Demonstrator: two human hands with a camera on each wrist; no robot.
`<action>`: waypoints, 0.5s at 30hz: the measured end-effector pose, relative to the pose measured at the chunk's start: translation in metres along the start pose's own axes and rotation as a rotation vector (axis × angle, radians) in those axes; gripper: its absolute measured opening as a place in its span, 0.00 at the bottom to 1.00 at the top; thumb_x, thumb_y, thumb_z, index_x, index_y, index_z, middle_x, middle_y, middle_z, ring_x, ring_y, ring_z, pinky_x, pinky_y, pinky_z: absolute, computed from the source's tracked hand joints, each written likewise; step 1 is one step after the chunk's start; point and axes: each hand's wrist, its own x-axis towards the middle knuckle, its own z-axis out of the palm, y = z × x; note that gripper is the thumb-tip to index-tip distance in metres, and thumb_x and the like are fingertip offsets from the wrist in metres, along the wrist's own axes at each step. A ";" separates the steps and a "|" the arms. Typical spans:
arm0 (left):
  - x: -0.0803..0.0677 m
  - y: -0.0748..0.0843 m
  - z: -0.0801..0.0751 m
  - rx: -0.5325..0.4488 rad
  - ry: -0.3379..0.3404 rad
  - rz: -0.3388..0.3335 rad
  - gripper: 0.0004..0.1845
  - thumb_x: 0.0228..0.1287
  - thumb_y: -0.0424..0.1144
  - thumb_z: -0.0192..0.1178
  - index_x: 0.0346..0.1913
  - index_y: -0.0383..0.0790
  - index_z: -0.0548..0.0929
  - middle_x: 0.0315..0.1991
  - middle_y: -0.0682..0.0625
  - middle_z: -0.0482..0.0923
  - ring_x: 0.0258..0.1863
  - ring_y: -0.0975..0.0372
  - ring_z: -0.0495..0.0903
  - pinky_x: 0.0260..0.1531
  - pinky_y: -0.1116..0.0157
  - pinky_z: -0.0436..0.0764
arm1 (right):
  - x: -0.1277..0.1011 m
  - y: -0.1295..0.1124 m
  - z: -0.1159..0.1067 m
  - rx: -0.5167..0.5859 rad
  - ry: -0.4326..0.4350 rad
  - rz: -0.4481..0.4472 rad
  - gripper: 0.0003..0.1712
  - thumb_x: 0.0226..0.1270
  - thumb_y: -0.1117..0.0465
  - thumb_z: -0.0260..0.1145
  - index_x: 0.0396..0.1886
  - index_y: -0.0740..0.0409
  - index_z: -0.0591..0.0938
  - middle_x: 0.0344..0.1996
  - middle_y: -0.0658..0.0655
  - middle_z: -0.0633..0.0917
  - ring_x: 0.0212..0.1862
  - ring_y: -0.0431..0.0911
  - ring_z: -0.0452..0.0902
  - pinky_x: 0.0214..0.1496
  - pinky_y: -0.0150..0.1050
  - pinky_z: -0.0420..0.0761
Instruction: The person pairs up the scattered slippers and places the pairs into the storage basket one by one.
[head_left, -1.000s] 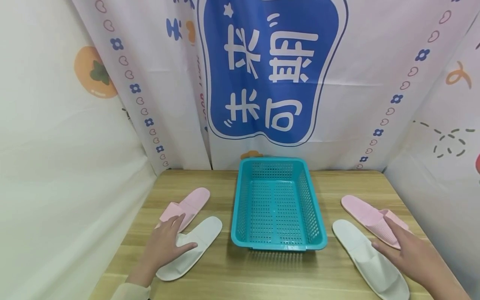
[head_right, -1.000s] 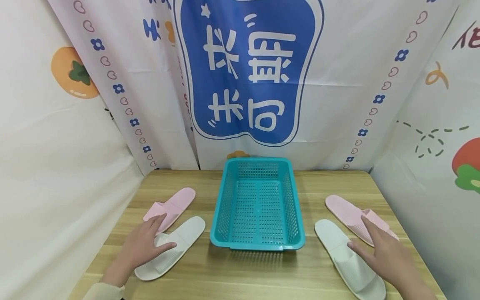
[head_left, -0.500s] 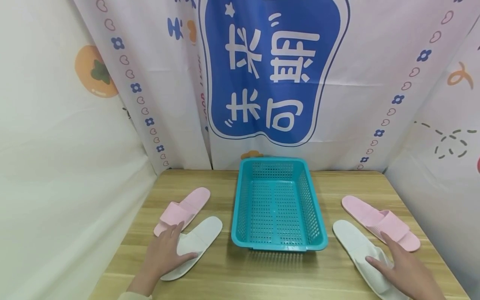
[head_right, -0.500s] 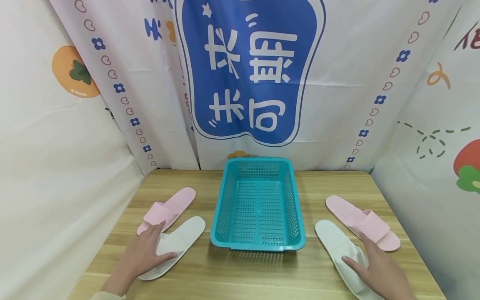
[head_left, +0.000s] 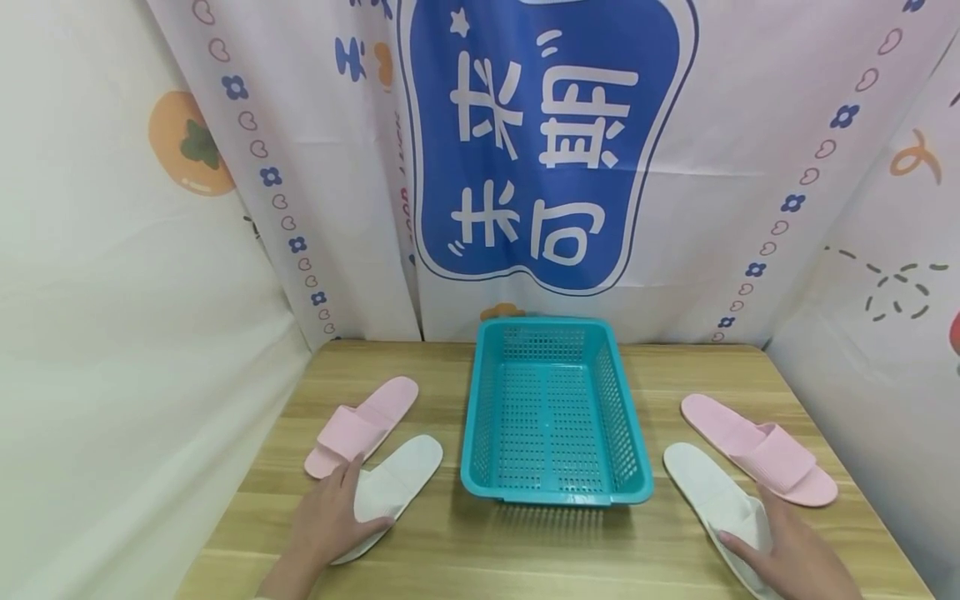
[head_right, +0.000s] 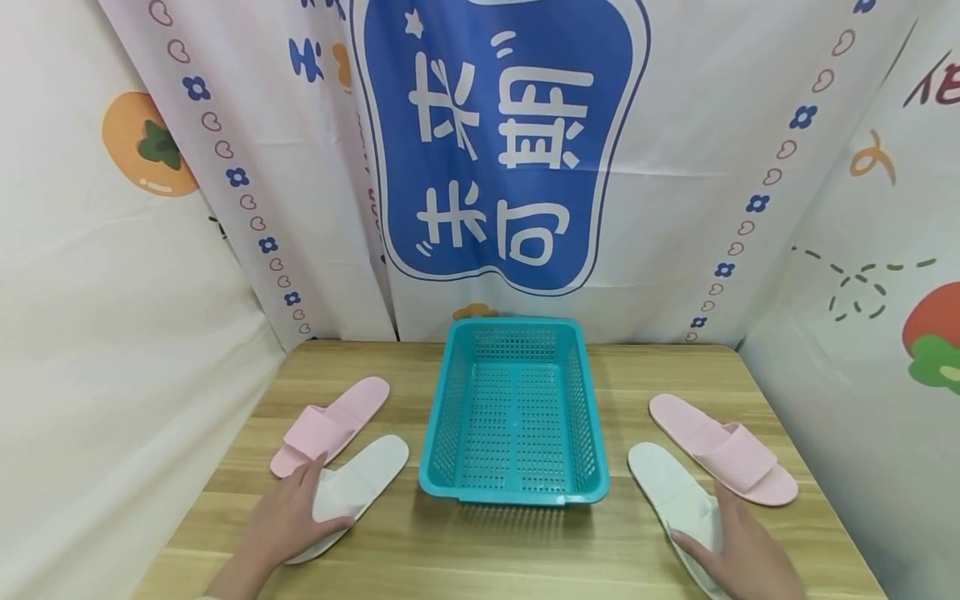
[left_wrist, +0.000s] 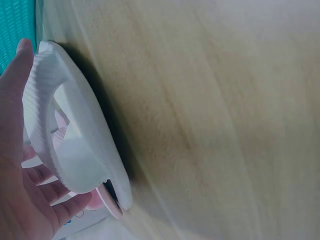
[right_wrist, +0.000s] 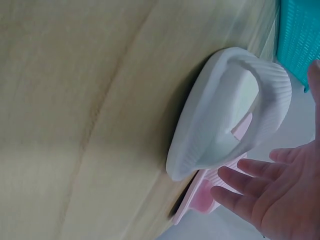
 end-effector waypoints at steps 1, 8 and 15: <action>-0.001 0.000 0.000 -0.002 -0.007 -0.004 0.64 0.30 0.74 0.70 0.66 0.30 0.68 0.45 0.37 0.76 0.36 0.45 0.80 0.30 0.49 0.80 | 0.000 0.000 0.002 0.007 0.007 0.001 0.63 0.56 0.34 0.69 0.71 0.75 0.53 0.58 0.82 0.69 0.51 0.75 0.71 0.43 0.68 0.73; -0.004 0.004 0.002 -0.023 -0.023 -0.032 0.67 0.28 0.73 0.72 0.65 0.24 0.65 0.42 0.38 0.76 0.34 0.46 0.79 0.29 0.51 0.80 | -0.003 0.001 0.014 0.015 0.019 0.017 0.60 0.51 0.36 0.73 0.66 0.75 0.57 0.50 0.79 0.73 0.40 0.64 0.78 0.35 0.59 0.77; -0.006 0.007 0.004 -0.052 -0.066 -0.102 0.70 0.29 0.72 0.73 0.66 0.19 0.60 0.46 0.33 0.75 0.41 0.42 0.79 0.36 0.48 0.80 | -0.003 -0.003 0.019 -0.003 0.006 0.047 0.63 0.48 0.35 0.74 0.63 0.79 0.55 0.47 0.81 0.72 0.42 0.67 0.76 0.36 0.59 0.78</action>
